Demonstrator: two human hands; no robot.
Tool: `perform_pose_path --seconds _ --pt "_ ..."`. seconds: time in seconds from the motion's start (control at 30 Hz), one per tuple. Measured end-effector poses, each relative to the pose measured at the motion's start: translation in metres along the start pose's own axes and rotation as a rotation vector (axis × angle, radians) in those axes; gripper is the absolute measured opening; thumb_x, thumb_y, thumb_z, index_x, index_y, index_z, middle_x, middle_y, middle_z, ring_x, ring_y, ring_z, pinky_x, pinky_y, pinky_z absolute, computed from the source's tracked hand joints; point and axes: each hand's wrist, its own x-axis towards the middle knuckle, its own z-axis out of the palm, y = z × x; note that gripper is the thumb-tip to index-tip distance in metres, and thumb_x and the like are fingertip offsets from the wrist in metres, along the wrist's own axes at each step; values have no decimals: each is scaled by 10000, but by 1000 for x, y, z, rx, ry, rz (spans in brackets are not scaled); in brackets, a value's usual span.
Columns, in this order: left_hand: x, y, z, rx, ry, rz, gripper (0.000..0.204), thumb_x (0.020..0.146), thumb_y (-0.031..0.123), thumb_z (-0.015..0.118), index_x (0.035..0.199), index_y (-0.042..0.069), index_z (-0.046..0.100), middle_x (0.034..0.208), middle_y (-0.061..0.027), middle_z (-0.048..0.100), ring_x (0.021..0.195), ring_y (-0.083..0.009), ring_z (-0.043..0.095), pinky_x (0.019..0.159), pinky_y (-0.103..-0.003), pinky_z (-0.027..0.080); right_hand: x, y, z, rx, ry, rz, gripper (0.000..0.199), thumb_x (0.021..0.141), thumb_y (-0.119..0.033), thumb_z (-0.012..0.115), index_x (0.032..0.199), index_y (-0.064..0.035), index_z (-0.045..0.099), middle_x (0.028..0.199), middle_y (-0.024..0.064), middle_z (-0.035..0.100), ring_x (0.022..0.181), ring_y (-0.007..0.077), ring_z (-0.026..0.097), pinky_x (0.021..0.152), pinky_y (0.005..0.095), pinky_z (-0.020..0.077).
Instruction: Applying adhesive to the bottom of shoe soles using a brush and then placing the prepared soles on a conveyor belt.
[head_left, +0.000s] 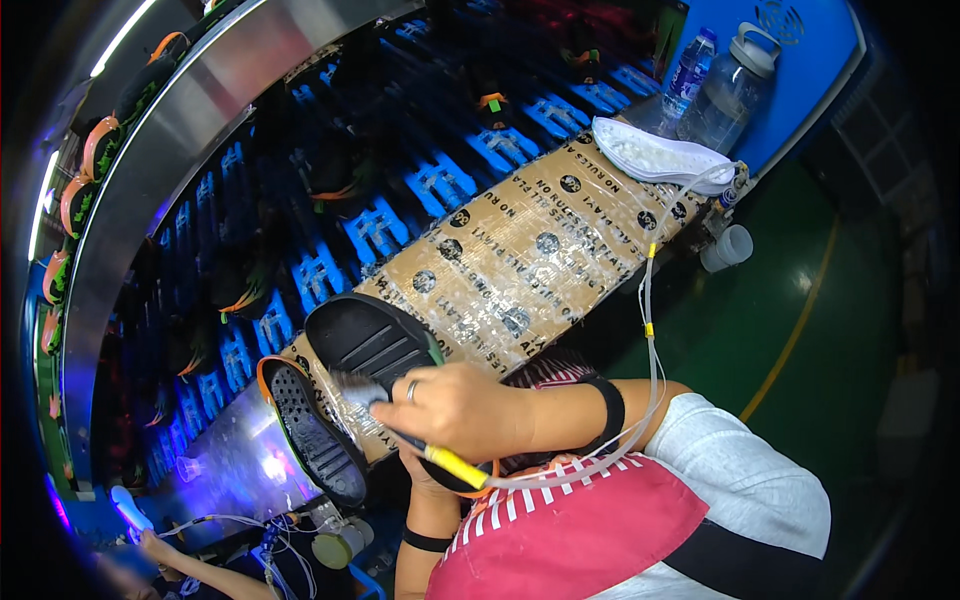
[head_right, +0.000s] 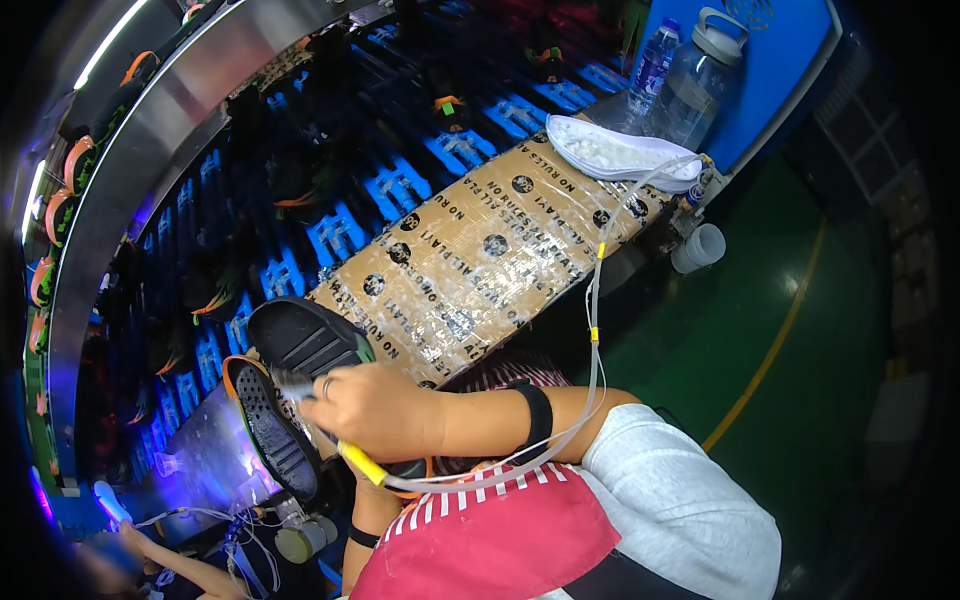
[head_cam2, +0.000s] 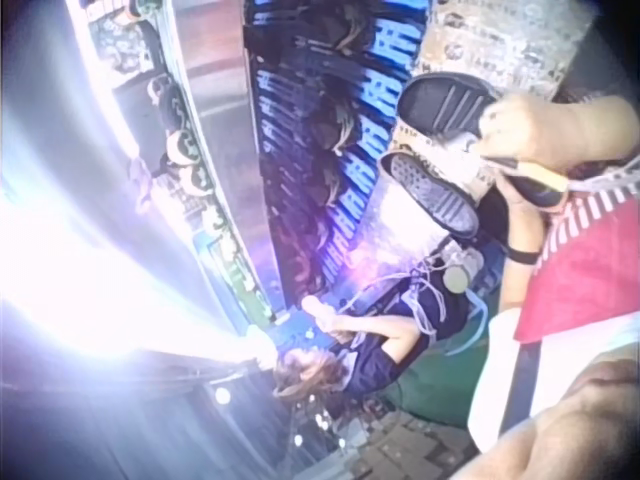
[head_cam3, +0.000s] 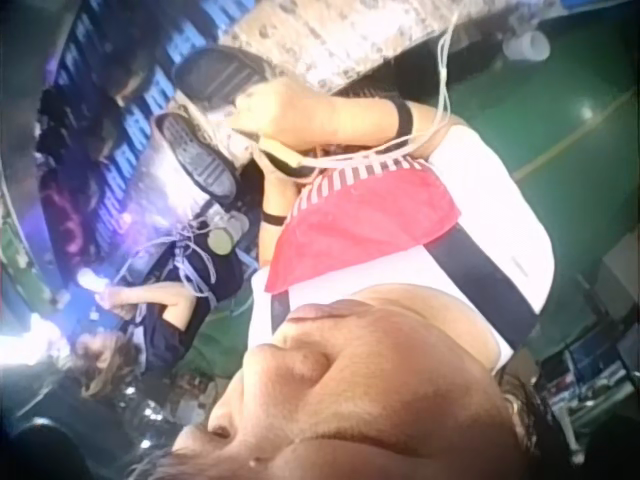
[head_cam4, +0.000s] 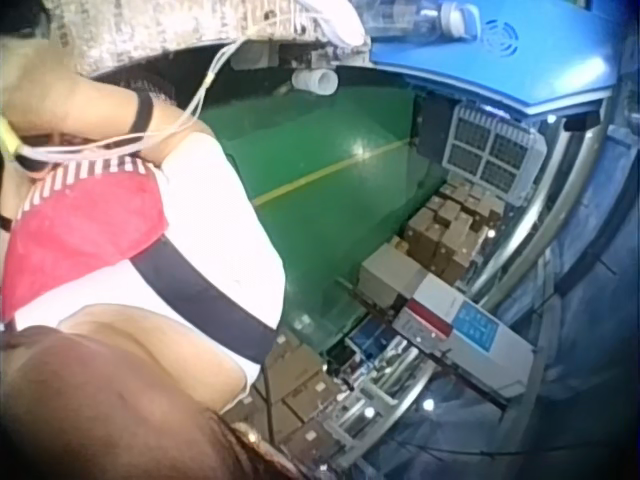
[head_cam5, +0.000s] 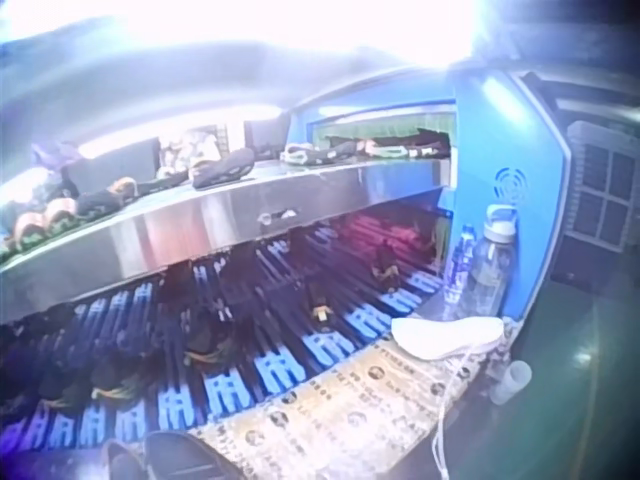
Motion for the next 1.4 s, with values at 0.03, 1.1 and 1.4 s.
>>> perform_pose_path --seconds 0.03,1.1,1.4 --pt "3 2 3 4 -5 29 612 833 513 455 1301 124 382 1278 -71 452 1138 -265 453 987 -427 336 -2 2 2 58 -50 -80 320 640 -144 640 937 -40 589 701 40 528 644 196 565 510 289 455" --pt "7 15 8 79 -31 104 682 777 570 497 1247 79 429 1227 -149 469 1126 -279 467 993 -426 330 -2 -2 -4 200 33 52 238 689 -124 673 899 -41 597 629 67 493 536 228 536 493 322 449" --pt "13 32 17 -17 -120 163 690 786 581 465 1264 90 385 1202 -117 463 1096 -278 462 950 -442 366 -14 -5 -3 255 96 113 259 702 -109 680 937 -29 606 616 77 509 527 226 556 470 306 444"
